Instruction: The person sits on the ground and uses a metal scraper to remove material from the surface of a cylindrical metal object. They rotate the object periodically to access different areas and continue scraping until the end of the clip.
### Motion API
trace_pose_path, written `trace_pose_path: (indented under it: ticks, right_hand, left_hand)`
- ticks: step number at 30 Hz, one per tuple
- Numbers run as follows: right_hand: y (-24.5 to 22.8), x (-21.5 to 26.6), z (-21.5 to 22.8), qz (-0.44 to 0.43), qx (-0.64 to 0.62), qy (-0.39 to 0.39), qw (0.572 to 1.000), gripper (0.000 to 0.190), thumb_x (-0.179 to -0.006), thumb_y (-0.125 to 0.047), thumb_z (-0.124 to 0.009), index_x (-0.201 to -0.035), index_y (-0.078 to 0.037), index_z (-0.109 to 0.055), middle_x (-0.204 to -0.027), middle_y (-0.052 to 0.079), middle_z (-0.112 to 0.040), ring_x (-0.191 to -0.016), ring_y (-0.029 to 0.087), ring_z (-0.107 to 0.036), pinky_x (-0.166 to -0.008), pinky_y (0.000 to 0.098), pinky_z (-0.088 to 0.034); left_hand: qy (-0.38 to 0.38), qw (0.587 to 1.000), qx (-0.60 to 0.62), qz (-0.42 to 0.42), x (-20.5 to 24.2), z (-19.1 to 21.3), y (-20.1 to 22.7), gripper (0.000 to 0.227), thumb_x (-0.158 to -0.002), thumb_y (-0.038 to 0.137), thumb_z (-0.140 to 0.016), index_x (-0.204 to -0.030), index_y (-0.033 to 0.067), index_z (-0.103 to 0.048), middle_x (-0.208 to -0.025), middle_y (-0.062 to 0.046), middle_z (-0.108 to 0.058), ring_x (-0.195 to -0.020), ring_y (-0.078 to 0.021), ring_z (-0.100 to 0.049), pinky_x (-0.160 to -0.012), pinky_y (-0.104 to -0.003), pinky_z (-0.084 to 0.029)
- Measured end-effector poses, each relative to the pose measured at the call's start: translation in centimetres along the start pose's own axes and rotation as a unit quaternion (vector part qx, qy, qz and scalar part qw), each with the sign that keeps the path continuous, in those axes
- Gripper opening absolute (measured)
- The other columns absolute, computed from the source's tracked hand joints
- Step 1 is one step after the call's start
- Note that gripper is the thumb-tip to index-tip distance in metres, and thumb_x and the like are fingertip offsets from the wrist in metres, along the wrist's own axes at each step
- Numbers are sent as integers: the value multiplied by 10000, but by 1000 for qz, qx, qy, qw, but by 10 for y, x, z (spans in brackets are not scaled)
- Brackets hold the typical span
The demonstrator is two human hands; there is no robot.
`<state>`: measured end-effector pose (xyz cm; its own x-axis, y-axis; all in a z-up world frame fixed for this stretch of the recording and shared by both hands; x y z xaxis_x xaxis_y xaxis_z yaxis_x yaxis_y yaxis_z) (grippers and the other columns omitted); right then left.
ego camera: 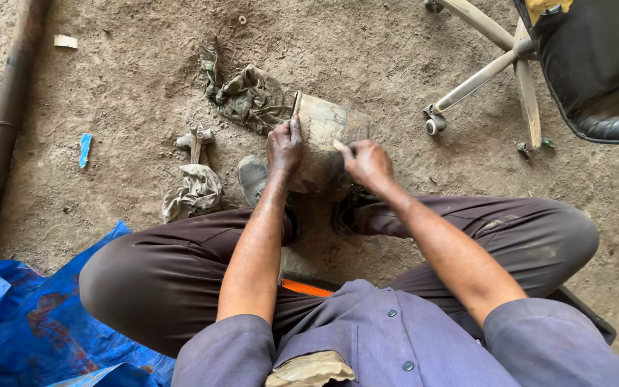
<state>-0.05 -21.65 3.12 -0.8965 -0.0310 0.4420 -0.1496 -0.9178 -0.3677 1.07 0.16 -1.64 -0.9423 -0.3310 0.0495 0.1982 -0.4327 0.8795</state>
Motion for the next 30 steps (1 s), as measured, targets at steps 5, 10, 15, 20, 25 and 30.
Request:
trace_pose_path:
  ticks: [5,10,15,20,25,30]
  right_hand:
    - [13,-1,6,-28,18,23,999,368,-1013,-435,-590,-1170,-145,-752,-575,-37,-569,-410,78,-394,-378,287,-309]
    - [15,12,11,-38,21,35,998,356,-1037,-417,-563,-1107,-152,-789,-644,45,-628,-464,152,-430,-412,346,-365]
    - [2,22,-15,51,30,107,992,381,-987,-441,-606,-1076,-125,-800,-666,51,-675,-490,171,-550,-480,407,-496]
    - [32,26,6,58,16,145,988,384,-1013,-446,-636,-1070,-114,-819,-648,79,-685,-511,123,-516,-533,388,-464]
    - [23,31,2,2,-9,71,997,376,-1061,-390,-557,-1065,-109,-806,-579,-21,-578,-443,110,-418,-421,302,-366]
    - [37,36,12,17,-24,70,997,374,-1039,-378,-553,-1197,-96,-741,-523,-47,-531,-392,91,-330,-350,286,-272]
  left_hand:
    - [-23,999,4,36,-2,1,-4,484,-1064,402,-489,-788,69,-707,-621,-143,-648,-541,-302,-612,-523,-483,-434]
    - [-9,1000,1,12,-4,1,-1,493,-1067,398,-496,-785,53,-710,-645,-149,-656,-554,-293,-623,-528,-474,-437]
    - [28,998,17,-48,2,6,4,440,-1060,360,-503,-861,36,-724,-698,-180,-657,-597,-319,-620,-537,-488,-430]
    - [-9,1000,20,19,4,7,8,470,-1057,366,-505,-797,30,-704,-620,-173,-638,-544,-317,-605,-531,-486,-409]
    - [0,1000,25,-14,0,7,8,469,-1073,349,-498,-789,34,-698,-620,-150,-641,-514,-260,-589,-504,-456,-396]
    - [-25,999,22,7,-3,-1,-9,473,-1092,348,-481,-796,57,-708,-618,-126,-654,-510,-230,-577,-482,-434,-397]
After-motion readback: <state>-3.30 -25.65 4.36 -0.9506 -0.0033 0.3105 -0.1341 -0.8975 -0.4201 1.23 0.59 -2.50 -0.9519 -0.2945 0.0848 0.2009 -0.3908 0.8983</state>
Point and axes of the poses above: each hand's wrist, its own x-axis away from the middle knuckle, its own z-axis out of the back of the hand, y = z × x, the point moved 1 cm from there along -x, towards the middle knuckle
